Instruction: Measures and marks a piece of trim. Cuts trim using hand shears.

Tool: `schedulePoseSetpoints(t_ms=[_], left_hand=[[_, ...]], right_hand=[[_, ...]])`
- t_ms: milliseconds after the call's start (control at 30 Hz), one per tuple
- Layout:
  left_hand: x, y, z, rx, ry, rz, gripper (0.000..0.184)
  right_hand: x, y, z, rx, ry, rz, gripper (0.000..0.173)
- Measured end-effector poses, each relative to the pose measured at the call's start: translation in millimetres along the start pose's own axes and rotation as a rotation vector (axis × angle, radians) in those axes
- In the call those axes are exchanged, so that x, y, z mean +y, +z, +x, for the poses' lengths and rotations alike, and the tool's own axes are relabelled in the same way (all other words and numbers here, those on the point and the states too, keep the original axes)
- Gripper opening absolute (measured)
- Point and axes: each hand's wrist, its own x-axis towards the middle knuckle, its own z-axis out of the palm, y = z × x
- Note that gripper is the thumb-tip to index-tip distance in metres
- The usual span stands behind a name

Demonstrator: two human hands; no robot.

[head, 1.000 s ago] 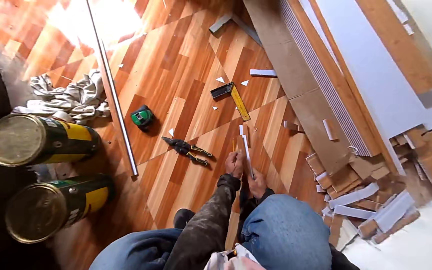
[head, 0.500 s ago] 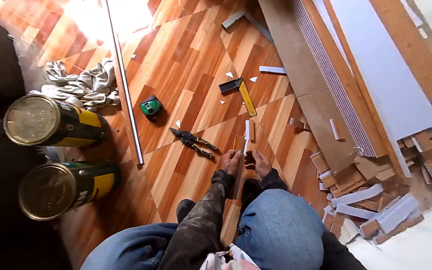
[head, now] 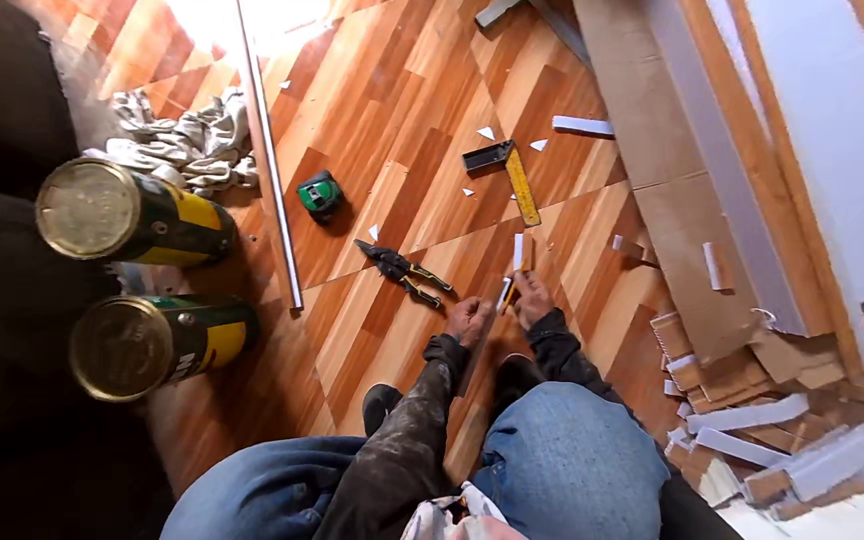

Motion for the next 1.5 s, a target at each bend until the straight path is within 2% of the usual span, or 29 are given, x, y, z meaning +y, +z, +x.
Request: schedulePoseSetpoints(t_ms=[100, 133, 200, 267, 367, 467, 533, 667, 800, 900, 967, 1033, 1100, 1200, 1300, 1433, 1467, 1500], left_hand=[[19, -46, -6, 0.135, -0.183, -0.132, 0.032], [26, -58, -7, 0.189, -0.196, -0.183, 0.033], [28, -73, -8, 0.294, -0.151, -0.227, 0.034], [26, -81, -6, 0.357, -0.085, -0.274, 0.034], [39, -77, -1, 0.330, -0.123, -0.391, 0.038], [41, -78, 4, 0.245, -0.143, -0.490, 0.043], [42, -82, 10, 0.202, -0.126, -0.533, 0.042], [41, -86, 15, 0.210, -0.154, -0.596, 0.042], [44, -86, 15, 0.228, -0.231, -0.673, 0.043], [44, -83, 17, 0.247, -0.284, -0.752, 0.049], [42, -82, 19, 0.229, -0.262, -0.728, 0.050], [39, -74, 20, 0.136, -0.202, -0.628, 0.040], [43, -54, 19, -0.009, -0.152, -0.500, 0.042], [58, -20, 4, -0.168, -0.070, -0.369, 0.042], [64, -3, -9, -0.218, -0.015, -0.431, 0.026], [71, -2, -12, -0.062, 0.020, -0.385, 0.018], [72, -1, -12, -0.030, 0.037, -0.377, 0.018], [73, 1, -11, -0.004, 0.056, -0.355, 0.019]], right_hand=[[-10, 14, 23, -0.008, -0.085, -0.335, 0.032], [-18, 16, 29, -0.025, -0.149, -0.472, 0.033], [-32, 15, 52, 0.008, -0.274, -0.703, 0.035], [-52, 5, 88, 0.111, -0.314, -0.840, 0.040], [-90, -13, 143, 0.227, -0.221, -0.876, 0.057], [-105, -16, 177, 0.209, -0.135, -0.938, 0.074], [-106, -15, 191, 0.176, -0.106, -0.964, 0.071], [-107, -20, 206, 0.108, -0.028, -0.808, 0.057], [-130, -44, 187, -0.094, -0.089, -0.716, 0.038], [-149, -74, 135, -0.251, -0.141, -0.699, 0.030], [-158, -99, 93, -0.384, -0.192, -0.734, 0.021], [-158, -118, 62, -0.582, -0.216, -0.750, 0.014], [-155, -125, 38, -0.740, -0.180, -0.763, 0.012], [-141, -123, 23, -0.818, -0.162, -0.720, 0.010], [-128, -119, 17, -0.708, -0.250, -0.697, 0.013], [-125, -95, -11, -0.123, -0.534, -0.783, 0.022], [-126, -80, -23, -0.041, -0.542, -0.755, 0.025], [-126, -64, -36, -0.041, -0.480, -0.735, 0.034]])
